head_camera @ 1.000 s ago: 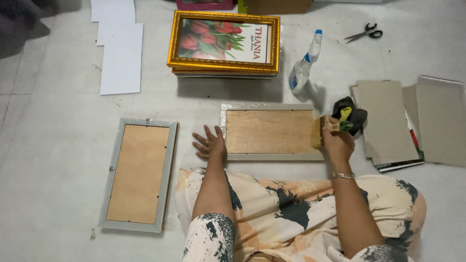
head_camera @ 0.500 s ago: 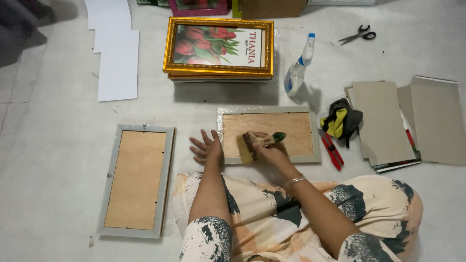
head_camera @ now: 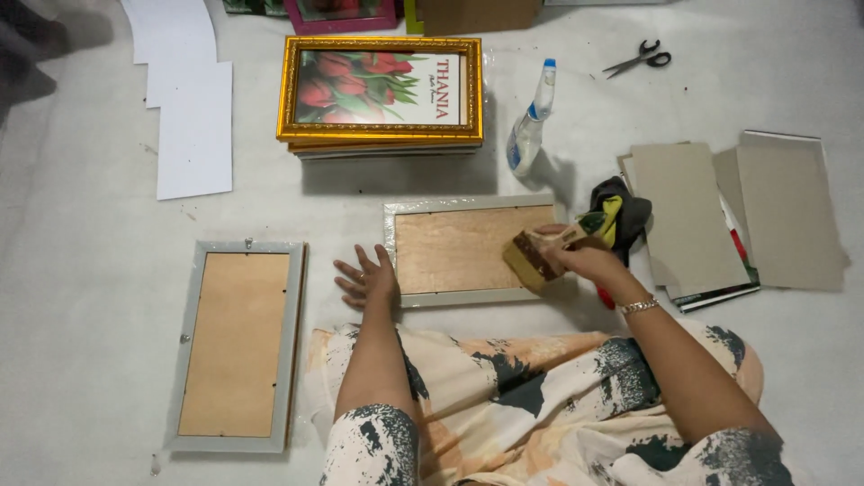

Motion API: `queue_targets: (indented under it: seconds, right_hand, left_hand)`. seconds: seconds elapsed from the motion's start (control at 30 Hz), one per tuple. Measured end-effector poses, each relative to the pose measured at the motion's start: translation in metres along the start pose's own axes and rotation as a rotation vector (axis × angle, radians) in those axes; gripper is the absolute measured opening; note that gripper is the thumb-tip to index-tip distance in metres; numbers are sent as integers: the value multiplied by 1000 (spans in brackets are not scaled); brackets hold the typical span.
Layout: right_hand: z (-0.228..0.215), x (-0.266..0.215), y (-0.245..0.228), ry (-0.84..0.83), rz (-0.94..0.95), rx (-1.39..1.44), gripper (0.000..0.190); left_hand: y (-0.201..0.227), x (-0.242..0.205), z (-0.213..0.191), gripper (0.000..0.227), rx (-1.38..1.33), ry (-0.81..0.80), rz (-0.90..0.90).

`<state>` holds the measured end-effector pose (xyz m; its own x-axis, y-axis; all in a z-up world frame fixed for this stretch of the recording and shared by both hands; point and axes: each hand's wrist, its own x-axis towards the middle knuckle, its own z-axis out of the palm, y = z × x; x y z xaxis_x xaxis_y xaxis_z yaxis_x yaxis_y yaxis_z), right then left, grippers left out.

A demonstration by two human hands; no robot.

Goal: Cleaning a picture frame and applying adhesive to a backing board to assemble the frame.

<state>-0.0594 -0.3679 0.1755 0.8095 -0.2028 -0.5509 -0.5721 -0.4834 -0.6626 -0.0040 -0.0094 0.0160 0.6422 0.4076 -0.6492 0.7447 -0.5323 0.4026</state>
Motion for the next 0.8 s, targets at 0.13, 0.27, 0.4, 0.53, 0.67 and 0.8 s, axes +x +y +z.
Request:
queue_targets:
  seconds: [0.13,0.27,0.4,0.53,0.67,0.8]
  right_hand:
    - [-8,51,25,104,-19,-226,40]
    - [-16,96,66,542,-255,-243,38]
    - [-5,38,4,275,-249,-137,35]
    - [-35,57,12,335,-384,-170,30]
    - [-65,108,16,580,-758,-621,26]
    - [-74,193,64,584,-700,-655,49]
  left_hand:
    - [-1,3,0,81,13,-1,-11]
    - [-1,6,2,82,35,-4,-13]
    - [-2,10,5,84,60,5,-23]
    - [-4,5,3,90,63,-4,-5]
    - [-2,7,2,100,88,-9,-3]
    - [7,-9,-6,101,92,-2,-4]
